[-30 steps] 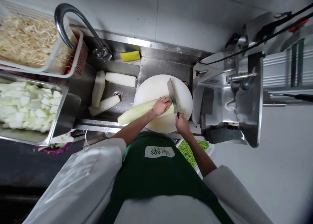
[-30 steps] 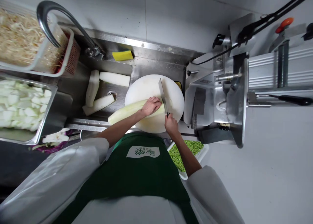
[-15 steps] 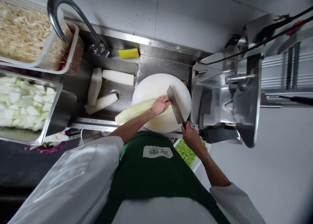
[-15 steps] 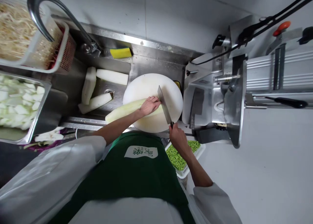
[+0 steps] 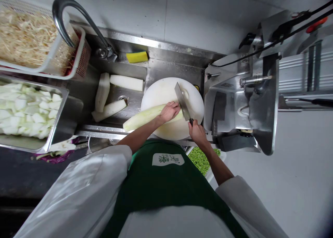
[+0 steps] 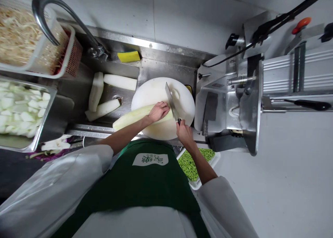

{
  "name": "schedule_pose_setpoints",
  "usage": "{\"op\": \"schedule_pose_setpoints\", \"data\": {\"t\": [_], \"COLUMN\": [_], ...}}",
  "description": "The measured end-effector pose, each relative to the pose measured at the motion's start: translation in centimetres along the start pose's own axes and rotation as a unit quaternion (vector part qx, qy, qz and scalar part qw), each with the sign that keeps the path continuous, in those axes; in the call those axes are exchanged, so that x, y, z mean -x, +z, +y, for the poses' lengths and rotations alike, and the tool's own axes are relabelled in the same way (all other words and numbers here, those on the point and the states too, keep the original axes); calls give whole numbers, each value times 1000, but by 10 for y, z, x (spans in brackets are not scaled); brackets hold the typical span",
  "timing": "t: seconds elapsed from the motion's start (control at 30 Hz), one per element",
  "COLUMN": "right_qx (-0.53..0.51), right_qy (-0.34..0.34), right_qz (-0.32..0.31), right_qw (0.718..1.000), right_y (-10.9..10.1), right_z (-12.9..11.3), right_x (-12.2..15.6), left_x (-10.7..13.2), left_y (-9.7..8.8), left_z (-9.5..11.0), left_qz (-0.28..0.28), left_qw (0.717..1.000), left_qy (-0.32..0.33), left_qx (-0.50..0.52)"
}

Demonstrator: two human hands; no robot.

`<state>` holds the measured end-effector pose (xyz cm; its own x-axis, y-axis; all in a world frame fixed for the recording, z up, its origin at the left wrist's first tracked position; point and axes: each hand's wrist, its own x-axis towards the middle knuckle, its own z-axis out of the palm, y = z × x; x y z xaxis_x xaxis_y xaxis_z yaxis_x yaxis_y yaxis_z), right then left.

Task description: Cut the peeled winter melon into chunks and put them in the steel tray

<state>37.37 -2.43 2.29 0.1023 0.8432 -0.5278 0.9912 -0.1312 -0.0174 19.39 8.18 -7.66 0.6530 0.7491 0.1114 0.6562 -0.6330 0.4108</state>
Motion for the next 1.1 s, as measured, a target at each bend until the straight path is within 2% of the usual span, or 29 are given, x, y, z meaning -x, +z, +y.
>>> {"op": "schedule_pose_setpoints", "data": {"t": [0.13,0.23,0.37,0.5,0.6,0.7,0.83,0.93,1.0,1.1], "right_qx": [8,5,-20,-40,-38,-20,3,11,16,17], "right_qy": [0,-7,-8,9,4,-2,0,-22,-30,-21], "right_qz": [-17,-43,-59,-46,-35,-28,-31,-52,-61,-58], "right_qw": [1000,999,998,998,999,999,1000,998,998,998], "right_y": [-12,-14,-4,12,13,1,-19,-24,-19,-3], "right_z": [10,13,3,-17,-22,-16,-3,6,8,-2], "right_x": [35,47,27,-10,-25,-16,21,43,43,21], "left_x": [-1,-1,-2,-1,6,12,12,10,9,9], "left_y": [0,0,-1,-4,-7,-7,-1,1,0,-3], "left_z": [1,1,0,-3,-5,-6,-5,-2,-1,-1], "left_qz": [-1,-3,-6,-12,-15,-3,4,-2,-11,-19], "left_qw": [1000,1000,1000,999,999,1000,1000,1000,1000,1000], "left_qy": [0,0,6,5,-3,-13,-10,-15,-17,-22], "left_qx": [9,14,16,31,35,6,-24,-24,-16,-1]}}
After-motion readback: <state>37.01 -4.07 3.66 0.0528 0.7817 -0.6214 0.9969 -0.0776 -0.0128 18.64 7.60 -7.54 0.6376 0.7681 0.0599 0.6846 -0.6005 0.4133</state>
